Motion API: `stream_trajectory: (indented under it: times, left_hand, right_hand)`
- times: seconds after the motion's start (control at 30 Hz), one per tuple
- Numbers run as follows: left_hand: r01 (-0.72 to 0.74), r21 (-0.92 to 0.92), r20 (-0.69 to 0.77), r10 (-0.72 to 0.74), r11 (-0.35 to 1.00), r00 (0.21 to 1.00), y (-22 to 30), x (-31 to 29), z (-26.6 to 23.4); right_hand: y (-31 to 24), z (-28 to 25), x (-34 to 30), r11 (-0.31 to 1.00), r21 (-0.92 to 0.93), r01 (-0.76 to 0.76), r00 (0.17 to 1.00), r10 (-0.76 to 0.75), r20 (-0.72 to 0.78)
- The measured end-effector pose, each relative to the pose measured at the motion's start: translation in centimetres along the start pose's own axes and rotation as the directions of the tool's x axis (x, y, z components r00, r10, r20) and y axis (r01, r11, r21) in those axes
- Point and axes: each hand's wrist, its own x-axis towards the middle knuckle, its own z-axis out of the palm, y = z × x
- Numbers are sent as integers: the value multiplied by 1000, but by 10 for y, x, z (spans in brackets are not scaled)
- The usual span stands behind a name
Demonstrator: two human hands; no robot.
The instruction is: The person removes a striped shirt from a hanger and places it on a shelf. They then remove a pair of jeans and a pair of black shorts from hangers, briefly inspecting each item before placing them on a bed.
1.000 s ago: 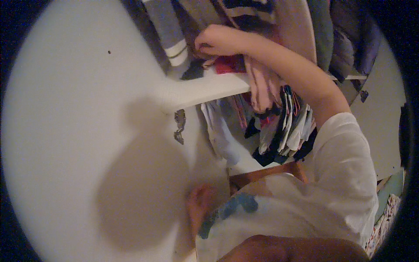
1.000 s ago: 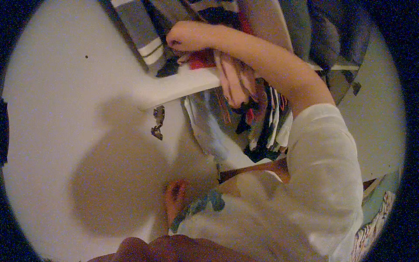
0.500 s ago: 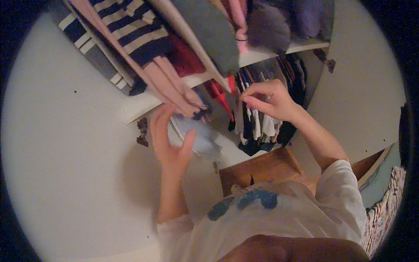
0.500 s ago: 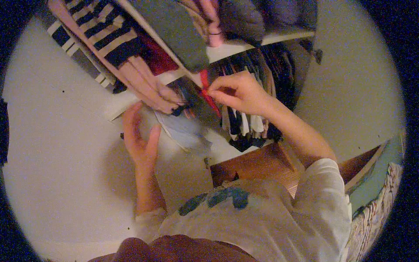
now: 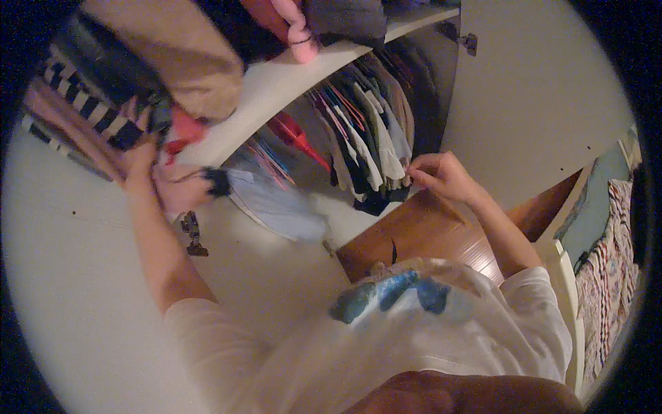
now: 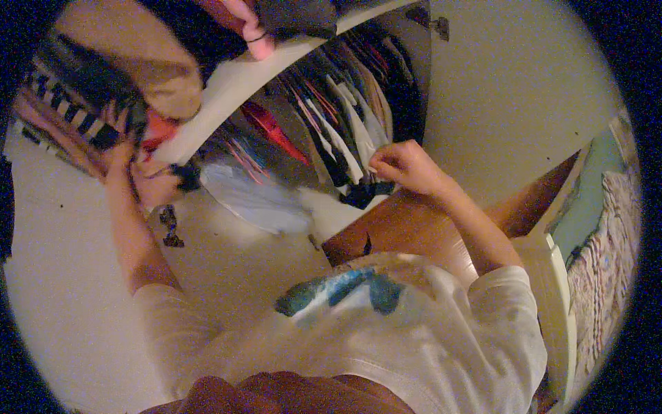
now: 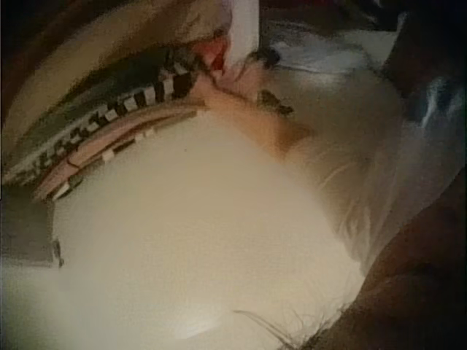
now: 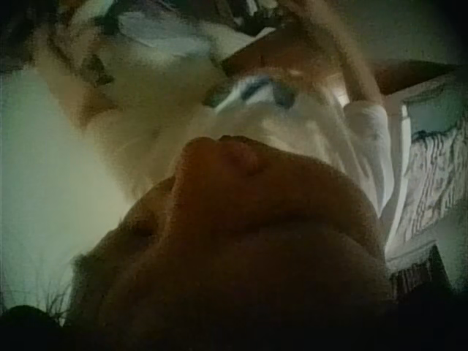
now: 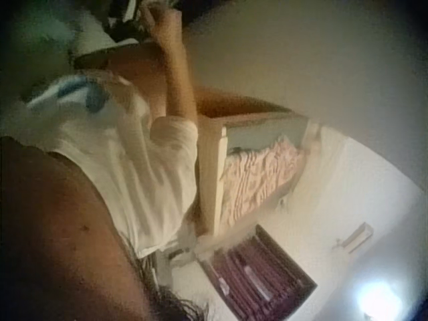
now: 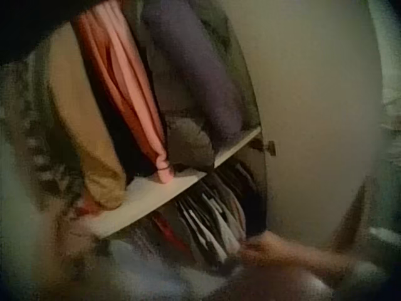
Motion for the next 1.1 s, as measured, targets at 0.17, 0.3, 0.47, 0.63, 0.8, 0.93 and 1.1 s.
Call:
stream_trajectory:
  times: [0.17,0.3,0.47,0.63,0.8,0.93,1.1]
  left_hand:
    - [194,75,224,-206,978,952,-16,-50,37]
    - [412,-275,367,-301,869,880,-7,-25,25]
    - [284,-540,166,-230,792,959,22,-41,-1]
    - [378,-666,133,-396,643,909,81,-51,-58]
    - [256,-907,-151,-825,335,545,177,-101,-92]
    - [371,-901,210,-520,226,828,298,-128,-101]
    - [552,-779,625,-301,-298,720,385,-108,-58]
  right_hand:
    - [28,63,-15,964,160,-212,977,209,34]
    - [46,119,-23,980,116,-160,983,148,105]
    - [28,153,-10,991,35,-133,958,119,260]
    - [35,165,-23,985,-26,-172,954,173,245]
    - [85,147,-63,985,-62,-160,970,168,174]
    - [100,103,-103,906,108,-410,911,400,104]
    - [124,60,-154,840,185,-510,850,525,-41]
